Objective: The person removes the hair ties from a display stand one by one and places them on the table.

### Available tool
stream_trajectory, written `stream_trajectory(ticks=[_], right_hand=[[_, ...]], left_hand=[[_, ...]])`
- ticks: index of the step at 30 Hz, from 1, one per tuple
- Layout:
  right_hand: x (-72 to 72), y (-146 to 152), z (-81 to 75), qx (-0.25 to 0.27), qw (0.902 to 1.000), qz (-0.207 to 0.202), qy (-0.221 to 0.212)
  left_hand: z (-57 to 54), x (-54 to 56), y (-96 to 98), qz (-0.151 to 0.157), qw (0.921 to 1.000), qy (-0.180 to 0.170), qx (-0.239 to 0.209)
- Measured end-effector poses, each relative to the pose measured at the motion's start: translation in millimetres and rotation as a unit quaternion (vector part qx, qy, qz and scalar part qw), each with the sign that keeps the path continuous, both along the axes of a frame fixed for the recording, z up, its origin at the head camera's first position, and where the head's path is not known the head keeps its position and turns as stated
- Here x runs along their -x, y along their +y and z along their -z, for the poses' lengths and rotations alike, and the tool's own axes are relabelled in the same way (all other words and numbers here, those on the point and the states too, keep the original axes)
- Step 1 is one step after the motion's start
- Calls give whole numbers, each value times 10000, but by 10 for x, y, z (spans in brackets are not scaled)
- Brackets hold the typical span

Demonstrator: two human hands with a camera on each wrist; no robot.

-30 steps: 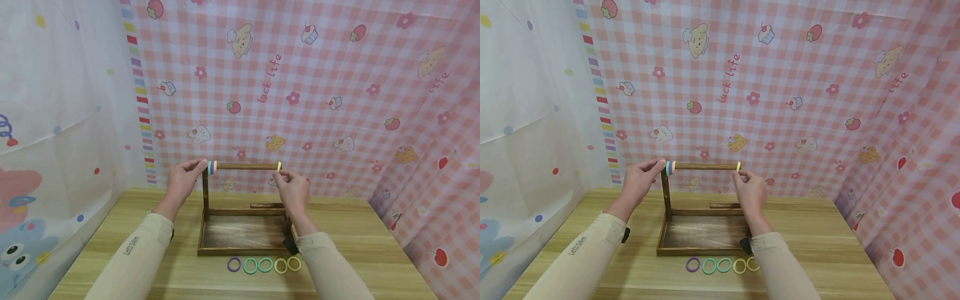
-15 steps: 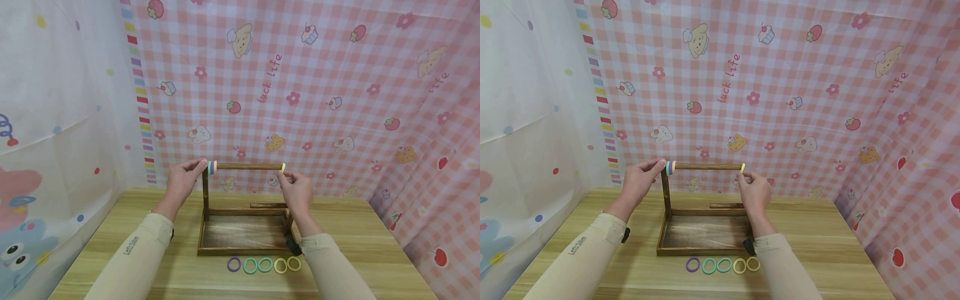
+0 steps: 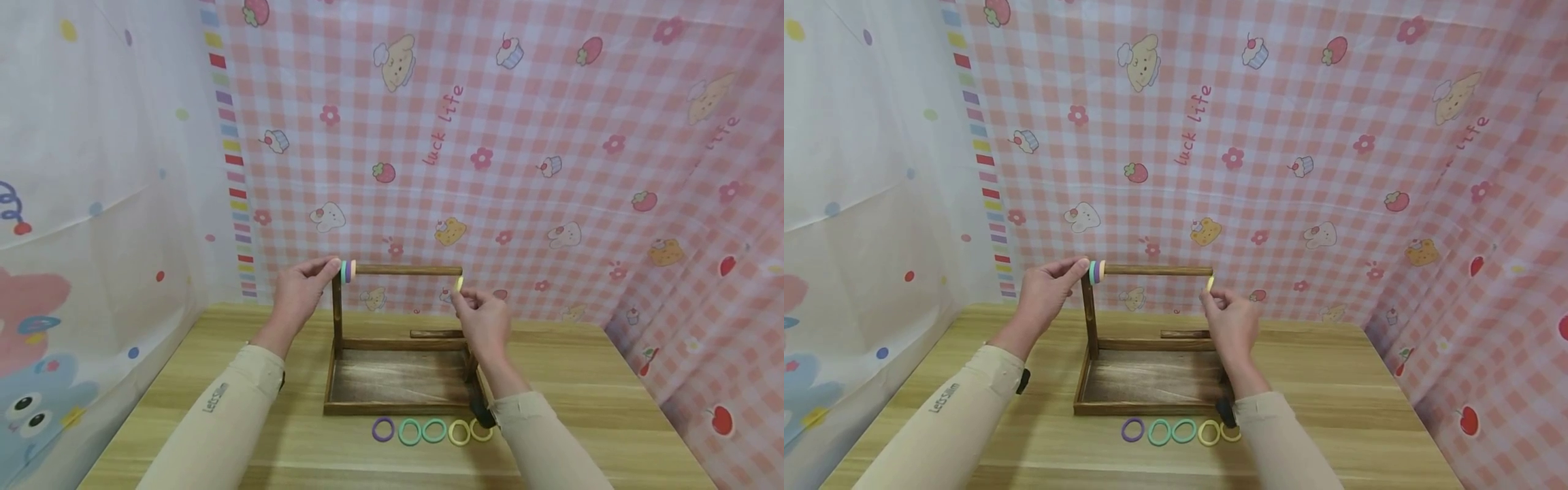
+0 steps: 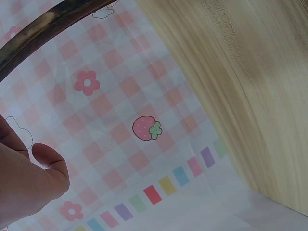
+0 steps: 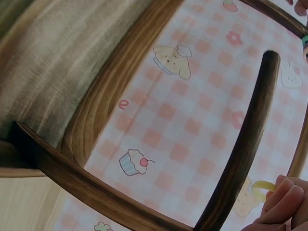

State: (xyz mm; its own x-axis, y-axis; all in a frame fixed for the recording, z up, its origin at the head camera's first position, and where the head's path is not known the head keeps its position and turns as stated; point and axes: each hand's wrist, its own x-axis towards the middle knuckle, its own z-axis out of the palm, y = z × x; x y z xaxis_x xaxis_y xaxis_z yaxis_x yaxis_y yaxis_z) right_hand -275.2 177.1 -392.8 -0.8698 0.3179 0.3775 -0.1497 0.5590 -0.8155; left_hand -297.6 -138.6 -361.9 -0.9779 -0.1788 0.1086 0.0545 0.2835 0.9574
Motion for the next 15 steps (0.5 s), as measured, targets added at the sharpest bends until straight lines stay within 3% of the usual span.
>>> stream_trajectory(ticks=[10,15], right_hand=[[-161,-150,150,-157,9975,-616,298],[-264,-319,219,-396,9889,-1313,578]], left_hand=[[-19,-1,9,4,10000,15,-15],[-9,-2,1,24,10000,63,-19]])
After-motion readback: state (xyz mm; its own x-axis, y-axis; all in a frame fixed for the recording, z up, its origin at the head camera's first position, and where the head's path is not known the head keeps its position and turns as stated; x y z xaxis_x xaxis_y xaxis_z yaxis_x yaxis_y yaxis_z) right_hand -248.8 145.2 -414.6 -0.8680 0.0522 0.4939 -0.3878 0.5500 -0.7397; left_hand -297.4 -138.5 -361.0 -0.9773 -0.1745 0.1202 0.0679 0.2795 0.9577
